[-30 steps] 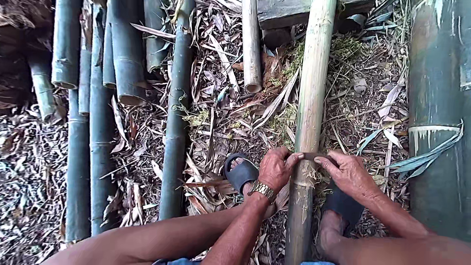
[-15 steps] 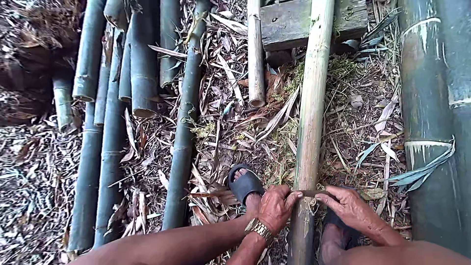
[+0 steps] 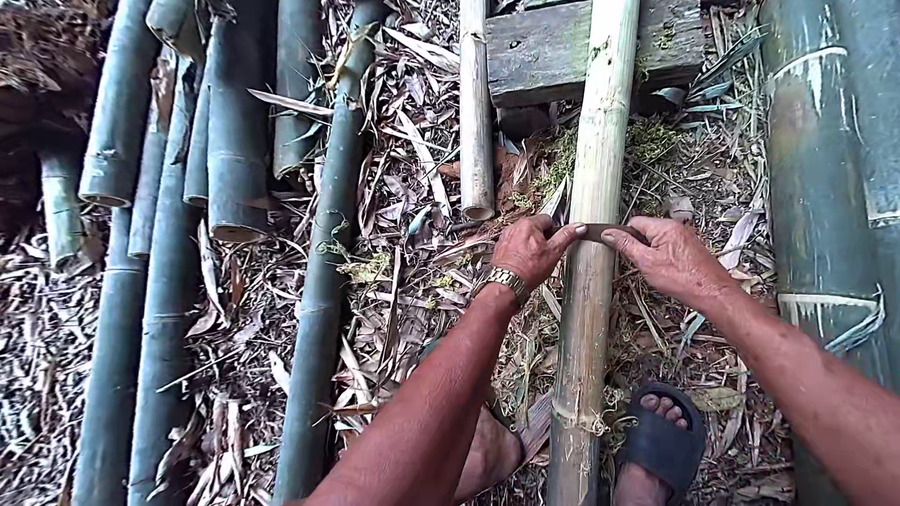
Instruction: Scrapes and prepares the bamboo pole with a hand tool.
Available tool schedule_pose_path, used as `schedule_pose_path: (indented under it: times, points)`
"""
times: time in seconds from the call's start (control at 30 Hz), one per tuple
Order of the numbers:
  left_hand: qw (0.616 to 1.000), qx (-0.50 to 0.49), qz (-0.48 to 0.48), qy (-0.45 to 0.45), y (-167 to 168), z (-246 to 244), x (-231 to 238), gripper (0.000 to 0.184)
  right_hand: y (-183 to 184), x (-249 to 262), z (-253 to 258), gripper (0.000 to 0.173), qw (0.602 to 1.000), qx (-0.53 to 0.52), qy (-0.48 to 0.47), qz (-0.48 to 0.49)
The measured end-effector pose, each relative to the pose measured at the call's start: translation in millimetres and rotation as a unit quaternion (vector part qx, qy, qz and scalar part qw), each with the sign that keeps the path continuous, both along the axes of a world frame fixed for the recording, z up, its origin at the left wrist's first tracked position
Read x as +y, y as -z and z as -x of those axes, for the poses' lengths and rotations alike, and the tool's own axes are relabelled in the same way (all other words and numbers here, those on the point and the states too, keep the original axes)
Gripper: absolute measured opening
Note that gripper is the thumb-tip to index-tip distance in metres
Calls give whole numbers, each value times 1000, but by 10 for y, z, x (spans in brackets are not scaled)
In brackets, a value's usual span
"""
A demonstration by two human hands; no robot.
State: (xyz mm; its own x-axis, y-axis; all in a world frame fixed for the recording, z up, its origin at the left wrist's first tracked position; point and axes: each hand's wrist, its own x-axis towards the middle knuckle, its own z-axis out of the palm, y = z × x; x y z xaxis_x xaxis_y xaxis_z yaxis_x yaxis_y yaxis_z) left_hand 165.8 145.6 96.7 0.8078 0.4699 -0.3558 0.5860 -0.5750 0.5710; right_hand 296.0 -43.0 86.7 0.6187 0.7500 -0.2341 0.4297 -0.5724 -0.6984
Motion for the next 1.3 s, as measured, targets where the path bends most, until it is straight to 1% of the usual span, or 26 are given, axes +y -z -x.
schedule_pose_path:
  times: [0.07,0.13,0.3,0.33,0.4,0.43,0.47,0.53,0.6,0.67,0.73,0.8,0.87,0.93,1.0,1.07,1.1,1.17,1.23,1.3]
  points:
    - [1000,-29,3,-8,94,316,-197,54,46,-199,284,46,1000,-17,0,-9]
    - [999,-52,-1,-14,150,490,-310,53,75,-299,404,47,1000,-24,-3,-4]
    - [1000,-7,25,-10,53,186,-161,54,-17,-145,176,47,1000,4,5,15]
    - [999,-6,31,-8,55,230,-199,54,-31,-195,253,46,1000,3,13,17]
    - [999,-32,30,-6,68,493,-367,52,9,-364,500,45,1000,-7,24,11]
    - [998,-55,18,-2,87,645,-456,52,53,-440,593,44,1000,-16,20,10]
    - [998,-55,24,-3,98,688,-479,51,71,-465,621,43,1000,-17,16,11]
    - [998,-31,46,-10,126,567,-400,50,58,-410,509,44,1000,-8,7,19]
    - [999,-19,45,-19,112,398,-309,51,42,-305,373,46,1000,-2,10,12]
    - [999,-14,44,-19,83,390,-313,51,39,-316,427,46,1000,-3,22,2]
    - [999,-13,37,-10,96,652,-464,51,94,-502,708,46,1000,5,28,5]
    - [999,17,40,-2,119,1007,-684,50,158,-743,1025,46,998,53,30,26]
    - [997,48,60,0,112,1185,-782,51,167,-854,1152,45,996,77,25,44]
    - [999,18,49,-5,108,1065,-716,51,145,-760,1011,44,998,48,23,33]
    - [999,-13,40,-14,98,701,-522,50,80,-531,680,45,1000,6,20,19]
    - [999,-12,40,-16,57,314,-298,52,12,-299,356,47,1000,-12,25,10]
    - [999,-7,39,-16,40,213,-253,52,-11,-248,275,46,999,-12,29,9]
    - [999,-5,33,-19,33,249,-311,51,17,-298,335,46,999,-17,33,1]
    - [999,-3,39,-19,-18,467,-448,49,94,-433,538,46,999,-28,33,-3]
    - [999,-28,17,-14,127,589,-489,51,112,-498,605,45,1000,-18,25,5]
